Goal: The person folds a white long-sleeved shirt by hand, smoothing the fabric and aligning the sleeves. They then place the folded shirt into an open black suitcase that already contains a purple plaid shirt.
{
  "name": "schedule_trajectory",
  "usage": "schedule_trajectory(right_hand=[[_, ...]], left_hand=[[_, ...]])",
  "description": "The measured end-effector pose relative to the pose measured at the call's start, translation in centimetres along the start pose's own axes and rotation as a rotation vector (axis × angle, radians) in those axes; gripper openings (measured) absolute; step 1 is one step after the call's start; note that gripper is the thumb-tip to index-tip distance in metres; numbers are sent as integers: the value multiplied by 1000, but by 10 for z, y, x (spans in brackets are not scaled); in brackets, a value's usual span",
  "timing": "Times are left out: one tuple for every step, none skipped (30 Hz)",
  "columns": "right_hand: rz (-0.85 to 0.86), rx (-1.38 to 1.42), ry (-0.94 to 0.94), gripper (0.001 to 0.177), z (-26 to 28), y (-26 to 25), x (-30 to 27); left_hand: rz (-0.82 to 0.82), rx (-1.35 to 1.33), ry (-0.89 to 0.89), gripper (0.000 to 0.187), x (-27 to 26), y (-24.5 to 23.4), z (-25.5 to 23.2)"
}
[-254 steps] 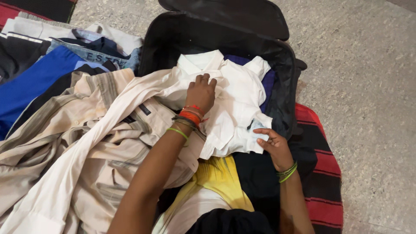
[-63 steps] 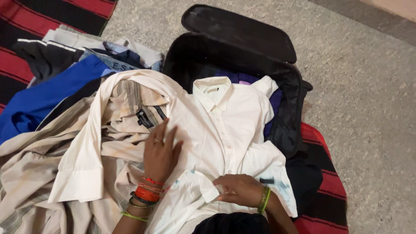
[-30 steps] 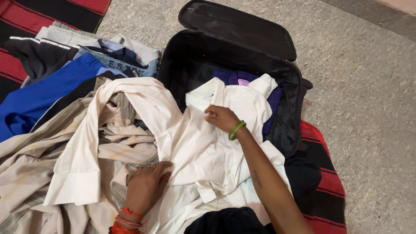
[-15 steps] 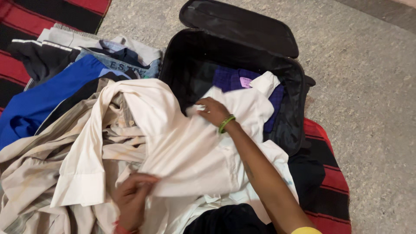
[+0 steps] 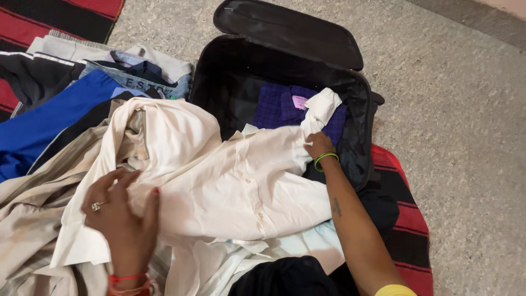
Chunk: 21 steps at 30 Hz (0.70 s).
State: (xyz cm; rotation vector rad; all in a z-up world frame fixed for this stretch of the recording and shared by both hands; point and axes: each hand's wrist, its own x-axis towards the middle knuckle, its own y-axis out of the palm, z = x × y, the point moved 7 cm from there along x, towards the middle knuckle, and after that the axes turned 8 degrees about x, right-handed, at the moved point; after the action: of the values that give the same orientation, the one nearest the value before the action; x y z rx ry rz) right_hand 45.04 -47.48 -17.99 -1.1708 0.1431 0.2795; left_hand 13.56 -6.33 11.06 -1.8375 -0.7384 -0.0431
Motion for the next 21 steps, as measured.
schedule_trajectory(right_hand=[[-66, 28, -24, 27, 3, -6, -1], [-131, 55, -47, 24, 9, -14, -1], [-198, 82, -70, 21, 25, -32, -8], [-253, 142, -199, 19, 53, -52, -20], [-308, 202, -327, 17, 85, -75, -36], [-362, 262, -456, 15, 118, -101, -56], [-373, 305, -565, 15, 152, -124, -81], [-383, 349, -674, 14, 183, -148, -107], [-304, 392, -766, 14, 211, -168, -134], [-224, 434, -858, 14, 234, -186, -163], [-240, 461, -959, 15, 251, -208, -190], [-255, 487, -1061, 15, 264, -225, -214], [-268, 512, -1162, 16, 272, -235, -232], [-340, 533, -1133, 27, 273, -241, -237], [-412, 554, -1104, 37, 269, -243, -239], [-484, 574, -1074, 48, 261, -240, -240], [-385, 681, -1033, 62, 253, -227, -233], [-285, 786, -989, 77, 245, -209, -224], [-185, 888, -941, 92, 235, -189, -216], [-53, 914, -829, 100, 224, -162, -209], [78, 935, -719, 109, 215, -132, -206]], left_hand=[[22, -76, -23, 43, 1, 0, -11], [23, -94, 59, 40, 2, -1, -29], [24, -114, 142, 37, 4, 0, -48], [90, -202, 174, 35, 6, 8, -64], [157, -290, 207, 34, 9, 16, -80], [186, -354, 267, 35, 12, 23, -98], [219, -414, 322, 35, 13, 30, -116], [206, -470, 358, 47, 17, 36, -132], [191, -528, 400, 58, 23, 42, -147], [216, -555, 388, 67, 30, 50, -156], [241, -583, 378, 76, 37, 58, -165], [266, -611, 367, 84, 44, 65, -169], [300, -588, 355, 67, 49, 73, -170], [335, -565, 343, 51, 53, 81, -170], [369, -541, 331, 35, 56, 87, -169], [290, -632, 361, 33, 59, 82, -165], [210, -723, 389, 31, 63, 75, -157], [129, -814, 417, 30, 66, 66, -148], [187, -875, 306, 27, 73, 68, -135], [246, -934, 193, 24, 79, 68, -121], [195, -1028, 145, 26, 86, 57, -108]])
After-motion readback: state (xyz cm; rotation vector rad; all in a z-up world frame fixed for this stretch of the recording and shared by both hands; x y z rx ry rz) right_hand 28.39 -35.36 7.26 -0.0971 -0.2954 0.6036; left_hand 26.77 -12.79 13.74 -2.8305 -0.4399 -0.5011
